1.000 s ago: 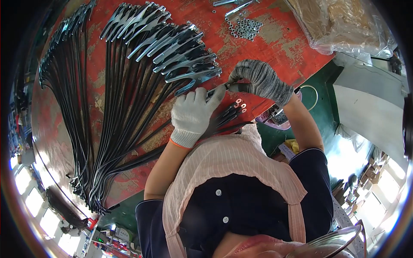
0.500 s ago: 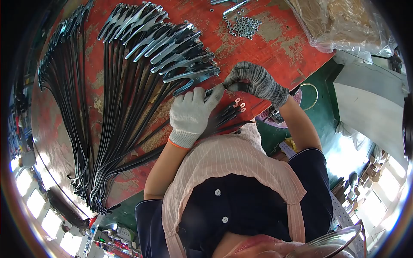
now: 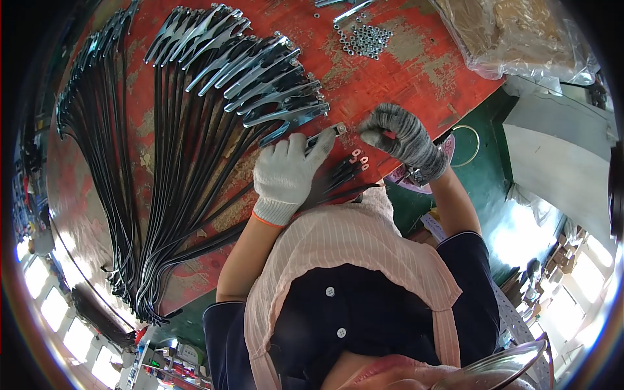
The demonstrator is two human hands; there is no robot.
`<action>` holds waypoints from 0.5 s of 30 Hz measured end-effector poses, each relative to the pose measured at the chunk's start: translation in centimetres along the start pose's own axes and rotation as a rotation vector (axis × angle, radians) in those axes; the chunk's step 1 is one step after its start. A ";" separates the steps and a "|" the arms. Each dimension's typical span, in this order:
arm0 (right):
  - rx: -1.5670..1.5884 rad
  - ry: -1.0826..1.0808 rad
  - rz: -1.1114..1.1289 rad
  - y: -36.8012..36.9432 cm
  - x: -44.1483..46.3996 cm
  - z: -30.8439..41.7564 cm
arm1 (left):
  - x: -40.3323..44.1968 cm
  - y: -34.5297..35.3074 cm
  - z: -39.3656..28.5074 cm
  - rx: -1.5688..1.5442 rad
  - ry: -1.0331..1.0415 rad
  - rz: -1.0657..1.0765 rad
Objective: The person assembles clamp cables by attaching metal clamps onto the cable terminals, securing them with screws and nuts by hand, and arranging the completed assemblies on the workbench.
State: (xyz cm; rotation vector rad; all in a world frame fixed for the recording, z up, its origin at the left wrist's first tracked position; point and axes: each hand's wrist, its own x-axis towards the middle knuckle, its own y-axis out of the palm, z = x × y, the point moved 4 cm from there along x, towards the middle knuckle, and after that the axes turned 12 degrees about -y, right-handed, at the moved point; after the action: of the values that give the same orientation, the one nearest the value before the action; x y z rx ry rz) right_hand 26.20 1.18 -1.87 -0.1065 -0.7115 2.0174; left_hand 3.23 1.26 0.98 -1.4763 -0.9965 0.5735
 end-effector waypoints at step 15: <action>-0.525 0.124 -0.185 -9.2 6.9 -2.1 | 1.5 0.2 1.0 0.246 -0.083 -0.320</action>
State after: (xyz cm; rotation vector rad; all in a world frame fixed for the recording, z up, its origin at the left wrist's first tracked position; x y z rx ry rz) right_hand 30.29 11.19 2.63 -0.4516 -1.1128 1.5949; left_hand 3.22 3.07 0.95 -1.0573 -1.1558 0.5062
